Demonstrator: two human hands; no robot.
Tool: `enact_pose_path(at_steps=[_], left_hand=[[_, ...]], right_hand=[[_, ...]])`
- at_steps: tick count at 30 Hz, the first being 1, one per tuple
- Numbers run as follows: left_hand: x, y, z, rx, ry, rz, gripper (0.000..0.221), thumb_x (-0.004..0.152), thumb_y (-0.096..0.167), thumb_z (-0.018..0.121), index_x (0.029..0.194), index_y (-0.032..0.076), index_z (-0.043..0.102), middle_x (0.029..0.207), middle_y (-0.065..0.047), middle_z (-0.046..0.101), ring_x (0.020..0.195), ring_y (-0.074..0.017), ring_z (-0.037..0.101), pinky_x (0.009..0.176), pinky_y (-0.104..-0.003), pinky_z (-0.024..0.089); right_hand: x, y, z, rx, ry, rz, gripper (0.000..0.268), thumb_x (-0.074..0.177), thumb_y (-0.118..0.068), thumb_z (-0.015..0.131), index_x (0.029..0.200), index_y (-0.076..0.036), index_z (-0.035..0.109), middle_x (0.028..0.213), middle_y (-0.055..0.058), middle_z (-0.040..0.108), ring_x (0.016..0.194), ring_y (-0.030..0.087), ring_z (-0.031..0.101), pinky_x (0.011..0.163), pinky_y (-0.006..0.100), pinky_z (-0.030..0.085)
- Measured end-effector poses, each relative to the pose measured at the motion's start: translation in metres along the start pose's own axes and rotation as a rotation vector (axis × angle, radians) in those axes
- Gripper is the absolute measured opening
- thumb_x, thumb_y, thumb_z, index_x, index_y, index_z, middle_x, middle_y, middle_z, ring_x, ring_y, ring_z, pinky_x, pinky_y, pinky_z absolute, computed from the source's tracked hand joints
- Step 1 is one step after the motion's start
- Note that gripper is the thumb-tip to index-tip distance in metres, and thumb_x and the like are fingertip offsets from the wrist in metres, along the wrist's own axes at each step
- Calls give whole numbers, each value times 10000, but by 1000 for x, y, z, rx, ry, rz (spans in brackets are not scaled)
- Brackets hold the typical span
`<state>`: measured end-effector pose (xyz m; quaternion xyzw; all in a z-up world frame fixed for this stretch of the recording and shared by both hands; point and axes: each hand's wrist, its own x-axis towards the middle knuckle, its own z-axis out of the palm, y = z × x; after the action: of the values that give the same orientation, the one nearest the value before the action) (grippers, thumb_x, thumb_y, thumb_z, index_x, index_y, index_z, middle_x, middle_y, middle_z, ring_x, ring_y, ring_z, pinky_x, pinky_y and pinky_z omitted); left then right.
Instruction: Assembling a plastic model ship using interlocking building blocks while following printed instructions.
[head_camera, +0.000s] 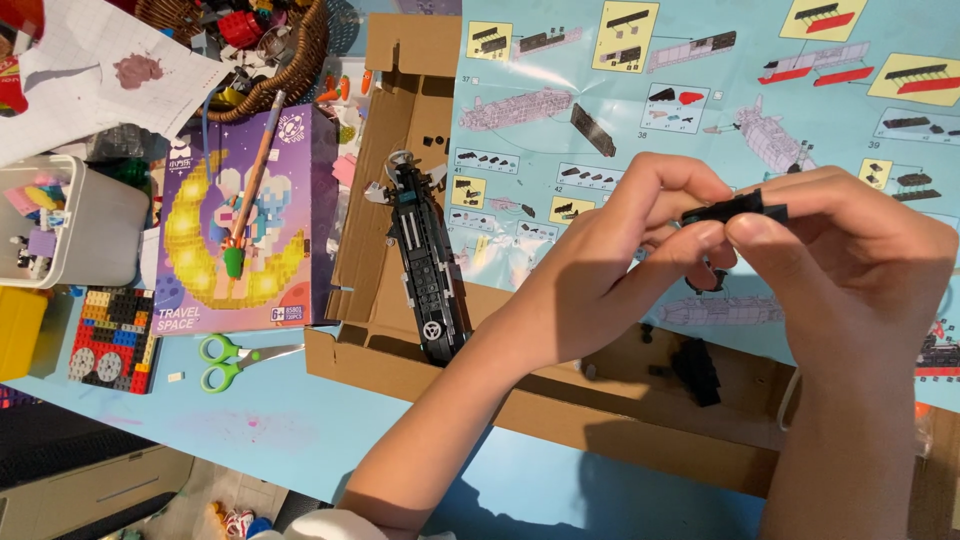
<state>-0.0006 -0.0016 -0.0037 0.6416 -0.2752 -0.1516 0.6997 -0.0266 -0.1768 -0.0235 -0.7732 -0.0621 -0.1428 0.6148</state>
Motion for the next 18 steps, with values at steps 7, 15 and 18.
enact_pose_path(at_steps=[7, 15, 18], left_hand=[[1, 3, -3, 54, 12, -43, 263, 1018, 338, 371, 1189, 139, 359, 1070, -96, 649, 899, -206, 673, 830, -319, 552], [0, -1, -5, 68, 5, -25, 240, 1026, 320, 368, 1188, 143, 349, 1025, -96, 663, 868, -209, 671, 817, -318, 538], [1, 1, -5, 21, 7, -44, 273, 1014, 337, 379, 1184, 124, 359, 1022, -101, 658, 889, -220, 680, 823, -321, 548]], right_hand=[[6, -14, 1, 26, -97, 56, 134, 967, 33, 528, 1060, 122, 564, 1012, 228, 610, 814, 273, 558, 684, 344, 499], [0, -9, 10, -42, -11, -37, 53, 1012, 94, 541, 1024, 128, 580, 1004, 231, 596, 861, 269, 543, 702, 334, 471], [0, -11, 12, -107, 27, -86, 54, 998, 122, 539, 984, 130, 590, 945, 231, 603, 869, 270, 547, 749, 334, 445]])
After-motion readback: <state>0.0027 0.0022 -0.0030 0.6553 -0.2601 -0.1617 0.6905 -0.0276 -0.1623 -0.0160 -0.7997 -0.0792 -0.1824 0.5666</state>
